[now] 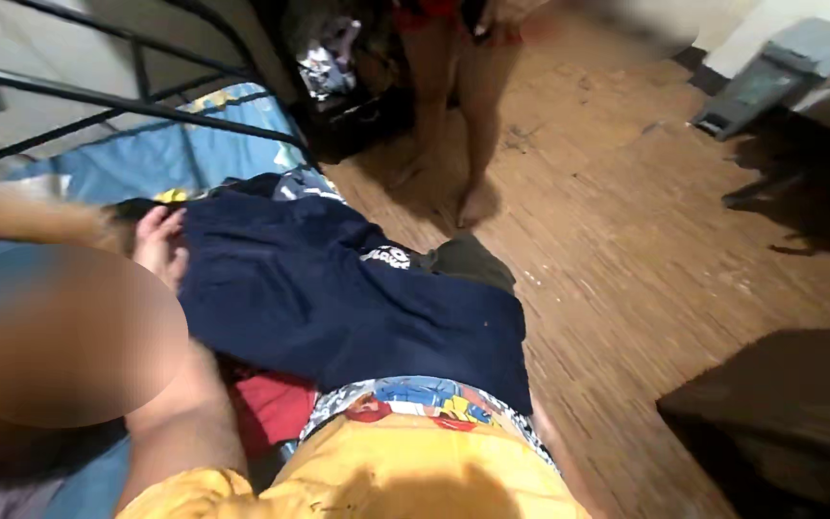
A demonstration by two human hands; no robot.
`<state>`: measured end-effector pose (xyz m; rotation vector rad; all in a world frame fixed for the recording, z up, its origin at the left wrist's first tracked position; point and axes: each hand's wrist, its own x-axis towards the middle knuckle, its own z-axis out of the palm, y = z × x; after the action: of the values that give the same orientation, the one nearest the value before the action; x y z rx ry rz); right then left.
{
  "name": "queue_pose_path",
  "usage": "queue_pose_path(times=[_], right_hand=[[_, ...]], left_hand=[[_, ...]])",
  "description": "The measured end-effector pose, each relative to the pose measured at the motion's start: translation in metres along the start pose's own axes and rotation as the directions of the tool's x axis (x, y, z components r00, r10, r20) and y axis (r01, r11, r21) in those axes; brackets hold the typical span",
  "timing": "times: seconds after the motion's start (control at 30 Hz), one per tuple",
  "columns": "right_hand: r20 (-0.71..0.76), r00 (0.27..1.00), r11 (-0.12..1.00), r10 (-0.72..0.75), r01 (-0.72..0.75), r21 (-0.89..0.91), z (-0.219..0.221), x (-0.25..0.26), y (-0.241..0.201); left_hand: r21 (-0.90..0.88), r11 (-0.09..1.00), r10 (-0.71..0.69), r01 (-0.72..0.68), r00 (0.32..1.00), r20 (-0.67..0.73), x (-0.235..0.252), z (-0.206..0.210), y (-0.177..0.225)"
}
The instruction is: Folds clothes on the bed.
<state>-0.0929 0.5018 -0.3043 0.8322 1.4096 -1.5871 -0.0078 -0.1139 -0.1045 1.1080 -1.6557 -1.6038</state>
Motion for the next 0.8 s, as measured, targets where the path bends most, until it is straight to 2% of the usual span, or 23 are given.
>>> queue_pose_path(times=[0.07, 0.13, 0.17, 0.23, 0.27, 0.33, 0.37, 0.4, 0.47, 0.53, 0.57, 0.63, 0.7, 0.73, 0.8], right_hand=[[-0.044, 0.998, 0.992, -0.038, 0.043, 0.118, -0.011, 0.019, 0.005], [0.049, 0.994, 0.976, -0.101, 0.089, 0.198, -0.038, 0.048, 0.018], [0.088, 0.991, 0.97, -0.105, 0.082, 0.23, -0.046, 0.051, 0.017], [0.119, 0.986, 0.963, -0.117, 0.083, 0.257, -0.06, 0.048, 0.009], [0.11, 0.984, 0.958, -0.143, 0.11, 0.265, -0.068, 0.045, 0.004], [0.037, 0.968, 0.939, -0.25, 0.233, 0.252, -0.077, 0.03, -0.013], [-0.01, 0.947, 0.917, -0.32, 0.312, 0.247, -0.078, 0.021, -0.024], [-0.042, 0.92, 0.889, -0.39, 0.388, 0.241, -0.078, 0.012, -0.035], [-0.096, 0.865, 0.838, -0.492, 0.501, 0.218, -0.08, -0.003, -0.057], [-0.136, 0.833, 0.812, -0.536, 0.553, 0.186, -0.082, -0.015, -0.074], [-0.145, 0.825, 0.807, -0.546, 0.564, 0.176, -0.082, -0.019, -0.079], [-0.172, 0.807, 0.786, -0.565, 0.59, 0.185, -0.081, -0.028, -0.088], [-0.208, 0.75, 0.722, -0.628, 0.661, 0.204, -0.073, -0.041, -0.098], [-0.207, 0.697, 0.671, -0.686, 0.717, 0.19, -0.064, -0.052, -0.106], [-0.133, 0.541, 0.528, -0.83, 0.84, 0.122, -0.04, -0.076, -0.127]], left_hand=[[-0.08, 0.993, -0.088, 0.084, 0.995, -0.052, 0.043, -0.022, -0.051], [-0.087, 0.984, -0.166, 0.158, 0.98, -0.105, 0.034, -0.026, -0.08], [-0.007, 0.989, -0.15, 0.15, 0.984, -0.095, 0.016, -0.026, -0.091], [0.318, 0.946, -0.057, 0.06, 0.998, -0.017, -0.025, -0.024, -0.102], [0.512, 0.859, -0.004, -0.017, 0.999, 0.039, -0.044, -0.02, -0.104], [0.794, 0.587, 0.008, -0.157, 0.982, 0.188, -0.067, -0.016, -0.113], [0.867, 0.449, -0.011, -0.214, 0.969, 0.245, -0.075, -0.015, -0.117], [0.9, 0.355, -0.031, -0.254, 0.959, 0.282, -0.08, -0.015, -0.118], [0.914, 0.288, -0.034, -0.286, 0.951, 0.309, -0.085, -0.02, -0.114], [0.93, 0.242, -0.056, -0.276, 0.953, 0.297, -0.089, -0.026, -0.101], [0.942, 0.223, -0.086, -0.251, 0.957, 0.276, -0.091, -0.031, -0.092], [0.942, 0.26, -0.14, -0.211, 0.957, 0.253, -0.092, -0.048, -0.089], [0.932, 0.327, -0.212, -0.155, 0.949, 0.232, -0.095, -0.065, -0.099], [0.914, 0.391, -0.238, -0.109, 0.947, 0.215, -0.097, -0.071, -0.106], [0.864, 0.503, -0.253, -0.024, 0.952, 0.174, -0.102, -0.079, -0.114]])
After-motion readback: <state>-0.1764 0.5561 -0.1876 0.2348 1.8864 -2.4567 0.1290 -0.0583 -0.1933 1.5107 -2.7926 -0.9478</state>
